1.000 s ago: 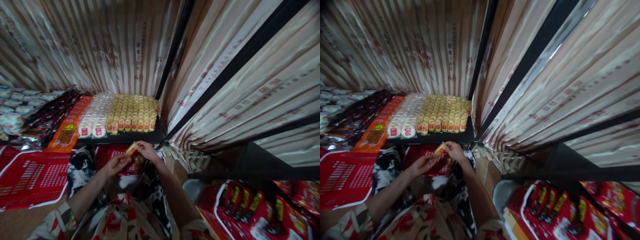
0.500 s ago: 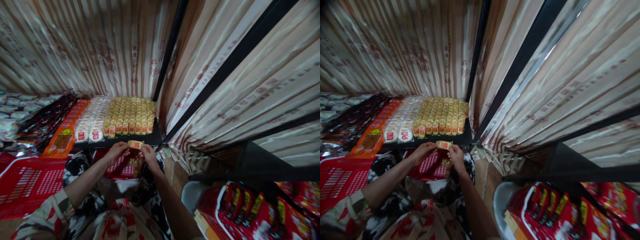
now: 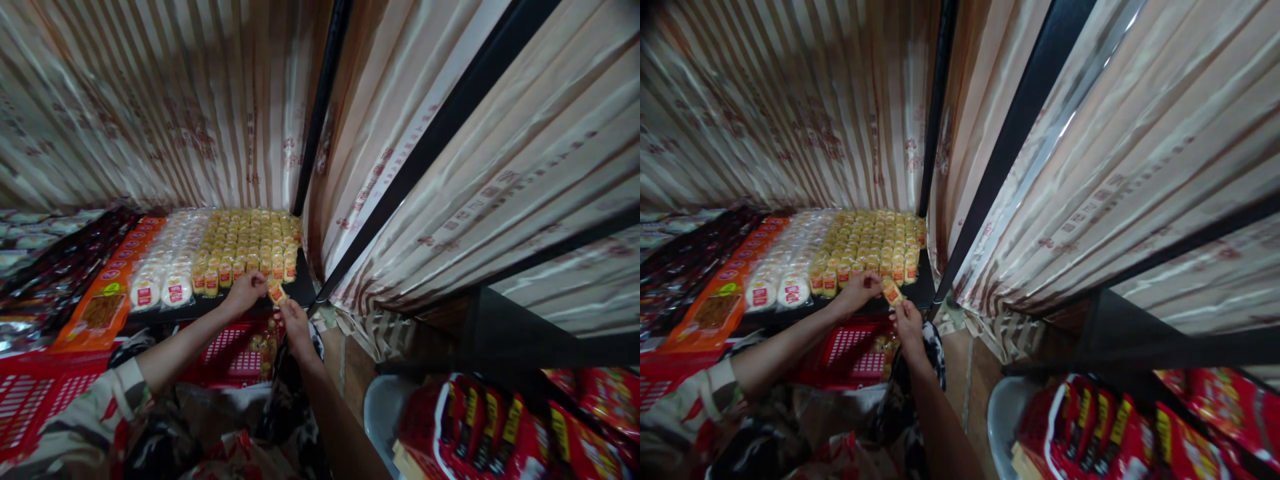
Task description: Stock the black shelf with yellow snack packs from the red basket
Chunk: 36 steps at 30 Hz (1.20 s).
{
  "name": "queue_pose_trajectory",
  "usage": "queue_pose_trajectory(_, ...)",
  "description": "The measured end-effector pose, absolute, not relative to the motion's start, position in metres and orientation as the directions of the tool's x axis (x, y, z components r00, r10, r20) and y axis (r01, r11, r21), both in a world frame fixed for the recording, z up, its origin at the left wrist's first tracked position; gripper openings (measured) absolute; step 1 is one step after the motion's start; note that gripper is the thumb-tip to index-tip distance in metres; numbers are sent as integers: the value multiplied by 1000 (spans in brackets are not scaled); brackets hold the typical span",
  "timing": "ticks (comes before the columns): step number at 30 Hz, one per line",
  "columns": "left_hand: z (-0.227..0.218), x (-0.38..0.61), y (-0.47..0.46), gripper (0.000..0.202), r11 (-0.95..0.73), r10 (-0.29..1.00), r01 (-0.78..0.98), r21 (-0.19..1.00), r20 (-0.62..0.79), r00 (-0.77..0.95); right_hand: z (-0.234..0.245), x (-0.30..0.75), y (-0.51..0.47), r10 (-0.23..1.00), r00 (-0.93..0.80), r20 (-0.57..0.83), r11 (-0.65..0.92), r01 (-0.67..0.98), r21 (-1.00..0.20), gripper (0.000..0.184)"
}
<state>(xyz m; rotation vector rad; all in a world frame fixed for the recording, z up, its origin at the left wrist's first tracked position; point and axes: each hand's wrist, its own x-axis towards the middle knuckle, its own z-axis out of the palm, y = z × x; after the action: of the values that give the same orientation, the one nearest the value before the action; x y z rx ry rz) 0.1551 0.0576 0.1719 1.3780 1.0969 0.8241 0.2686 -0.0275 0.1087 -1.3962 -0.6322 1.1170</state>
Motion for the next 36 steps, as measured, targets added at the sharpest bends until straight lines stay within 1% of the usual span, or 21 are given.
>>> queue_pose_trajectory(1,174,160,63,15,20,943,177,984,-77,323,109,270,-24,870,439,-225,-156,-188,-970,40)
queue_pose_trajectory(3,180,169,73,16,-64,947,219,974,-10,322,111,273,-17,814,568,-121,-115,-46,-992,48)
queue_pose_trajectory(5,189,179,82,22,-119,944,229,966,38,327,117,274,-11,747,665,24,-84,130,-988,56)
queue_pose_trajectory(6,194,184,87,25,-140,943,231,963,58,329,121,275,-8,728,679,97,-64,208,-976,58)
queue_pose_trajectory(8,204,196,98,31,-189,939,237,953,105,328,129,276,-2,721,655,224,-6,329,-944,56)
queue_pose_trajectory(10,211,209,111,30,-238,928,234,943,149,343,136,279,5,728,608,317,43,420,-906,54)
queue_pose_trajectory(13,217,231,131,28,-285,897,184,941,194,397,139,285,21,727,566,389,61,511,-857,57)
queue_pose_trajectory(15,220,246,145,28,-329,877,180,927,229,423,136,291,33,723,573,385,40,521,-853,59)
queue_pose_trajectory(16,221,252,151,29,-361,868,205,910,247,431,134,293,39,724,582,369,22,516,-856,59)
queue_pose_trajectory(19,227,269,166,29,-447,852,349,823,273,447,124,300,55,733,603,315,-51,510,-858,57)
queue_pose_trajectory(23,234,285,181,28,-488,843,482,727,251,476,118,307,72,750,596,286,-101,532,-841,57)
queue_pose_trajectory(27,234,296,192,28,-511,829,527,679,230,509,118,312,85,789,567,237,-123,523,-843,63)
queue_pose_trajectory(30,231,301,199,26,-547,807,550,631,223,547,119,313,91,810,543,224,-127,534,-836,63)
queue_pose_trajectory(34,224,304,203,29,-632,746,598,492,181,640,117,313,91,817,527,233,-128,560,-819,63)
queue_pose_trajectory(36,222,304,203,30,-652,732,607,455,168,660,116,313,90,819,519,245,-121,574,-810,64)
